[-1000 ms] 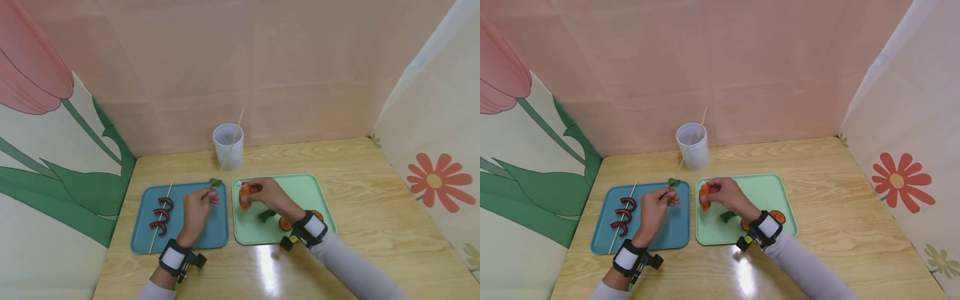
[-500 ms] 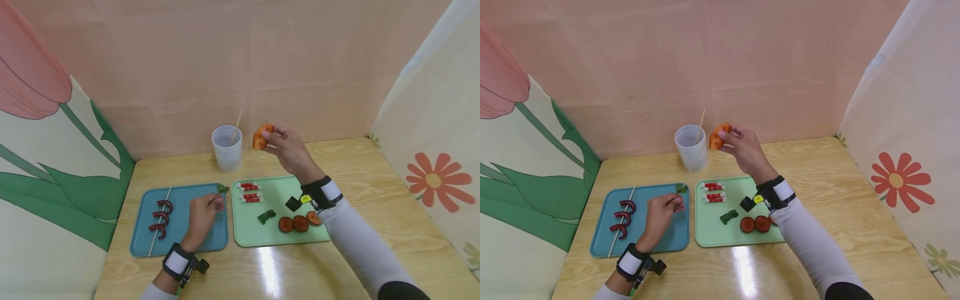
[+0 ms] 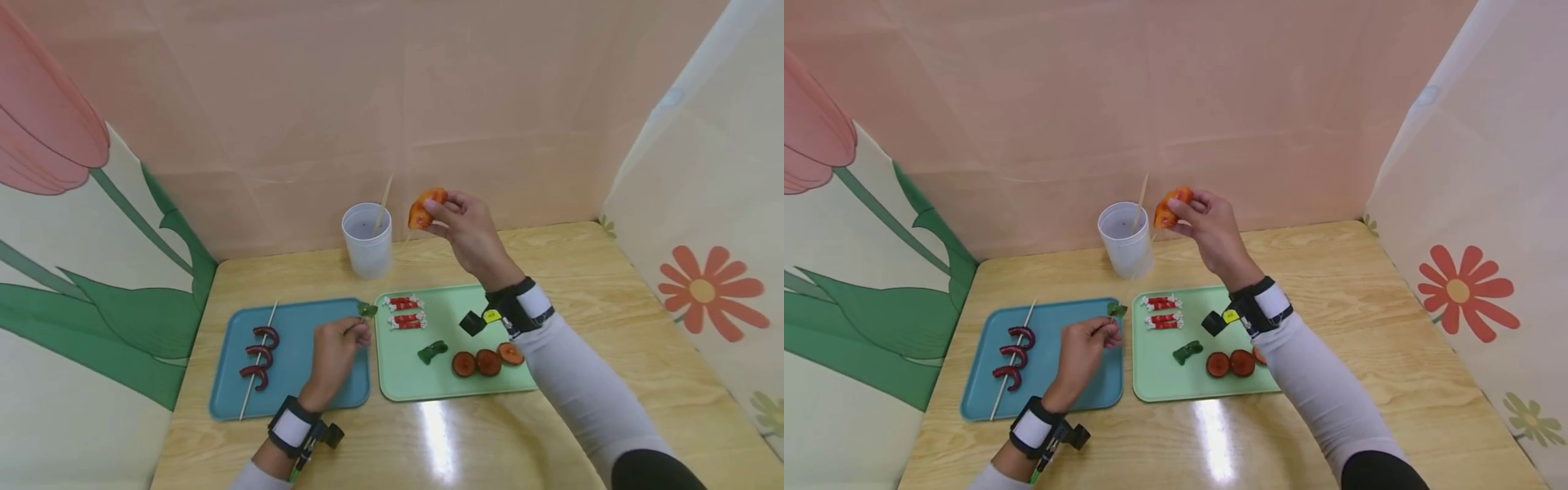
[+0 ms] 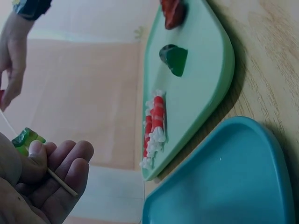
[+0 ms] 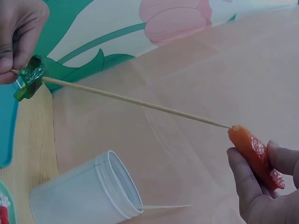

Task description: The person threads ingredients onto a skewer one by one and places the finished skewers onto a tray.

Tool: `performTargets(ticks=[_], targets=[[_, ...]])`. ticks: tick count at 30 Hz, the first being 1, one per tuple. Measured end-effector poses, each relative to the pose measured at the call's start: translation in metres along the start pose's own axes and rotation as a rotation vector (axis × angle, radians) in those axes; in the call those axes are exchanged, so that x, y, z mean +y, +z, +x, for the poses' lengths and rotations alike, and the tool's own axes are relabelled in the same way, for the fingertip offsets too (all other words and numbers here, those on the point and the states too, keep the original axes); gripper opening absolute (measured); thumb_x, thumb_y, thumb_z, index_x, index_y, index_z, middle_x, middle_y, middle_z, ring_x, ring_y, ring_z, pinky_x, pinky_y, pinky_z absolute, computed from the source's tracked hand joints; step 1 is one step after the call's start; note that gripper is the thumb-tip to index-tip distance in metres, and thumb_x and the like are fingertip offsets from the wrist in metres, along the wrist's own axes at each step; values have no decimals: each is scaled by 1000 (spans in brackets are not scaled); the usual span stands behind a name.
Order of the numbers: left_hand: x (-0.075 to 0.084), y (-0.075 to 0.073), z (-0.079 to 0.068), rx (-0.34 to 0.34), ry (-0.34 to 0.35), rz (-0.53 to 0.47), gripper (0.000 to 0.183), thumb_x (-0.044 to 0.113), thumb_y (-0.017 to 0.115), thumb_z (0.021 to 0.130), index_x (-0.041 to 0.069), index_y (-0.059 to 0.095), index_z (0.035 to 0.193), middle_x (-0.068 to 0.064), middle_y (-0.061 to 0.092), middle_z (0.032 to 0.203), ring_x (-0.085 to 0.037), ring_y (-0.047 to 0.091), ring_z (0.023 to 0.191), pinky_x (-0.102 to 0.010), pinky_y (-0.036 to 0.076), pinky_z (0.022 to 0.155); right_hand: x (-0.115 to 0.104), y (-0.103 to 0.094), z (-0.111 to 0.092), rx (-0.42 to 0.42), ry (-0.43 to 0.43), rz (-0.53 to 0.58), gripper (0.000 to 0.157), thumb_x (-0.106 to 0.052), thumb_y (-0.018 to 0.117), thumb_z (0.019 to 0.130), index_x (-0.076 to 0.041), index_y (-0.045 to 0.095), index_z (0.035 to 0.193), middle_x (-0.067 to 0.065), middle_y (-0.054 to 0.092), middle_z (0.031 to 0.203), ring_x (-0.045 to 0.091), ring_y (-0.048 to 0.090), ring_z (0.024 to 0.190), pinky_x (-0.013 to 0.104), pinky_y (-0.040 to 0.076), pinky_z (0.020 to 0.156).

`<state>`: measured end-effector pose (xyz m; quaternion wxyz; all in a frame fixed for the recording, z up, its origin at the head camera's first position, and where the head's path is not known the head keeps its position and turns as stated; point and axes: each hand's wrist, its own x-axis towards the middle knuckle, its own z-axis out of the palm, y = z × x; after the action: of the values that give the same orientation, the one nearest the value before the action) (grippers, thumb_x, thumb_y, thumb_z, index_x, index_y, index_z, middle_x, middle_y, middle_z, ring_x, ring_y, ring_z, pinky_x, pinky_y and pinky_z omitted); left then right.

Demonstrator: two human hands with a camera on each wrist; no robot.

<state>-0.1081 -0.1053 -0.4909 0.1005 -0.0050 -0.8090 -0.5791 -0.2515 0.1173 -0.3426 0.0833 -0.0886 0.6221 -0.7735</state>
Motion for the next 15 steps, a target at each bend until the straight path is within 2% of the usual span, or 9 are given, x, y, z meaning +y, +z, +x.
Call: performTargets(ticks=[6,11,15], targets=[[1,0,-1,10,-20,-2,11,-2,67,95,-1,78,97,-15,76,79,-21,76,72,-24,63,64,6,2,1,3,14,-3,39,-15,70,97,1,57,130,10,70,114,20,70,99,29,63,86],[0,-1,-2,4,-18,1,11,-1,67,95,-3,78,97,-14,76,79,-23,76,72,-23,62,63,9,5,-3,-74,-11,-28,43,-9,69,97,3,54,136,11,69,120,20,71,106,28,61,90],[2,1,0,15,0,4,11,-1,67,95,-2,78,98,-10,75,77,-16,75,69,-23,62,62,17,10,-7,-135,-23,-53,42,-6,68,97,5,54,135,11,70,118,19,72,105,28,61,91]])
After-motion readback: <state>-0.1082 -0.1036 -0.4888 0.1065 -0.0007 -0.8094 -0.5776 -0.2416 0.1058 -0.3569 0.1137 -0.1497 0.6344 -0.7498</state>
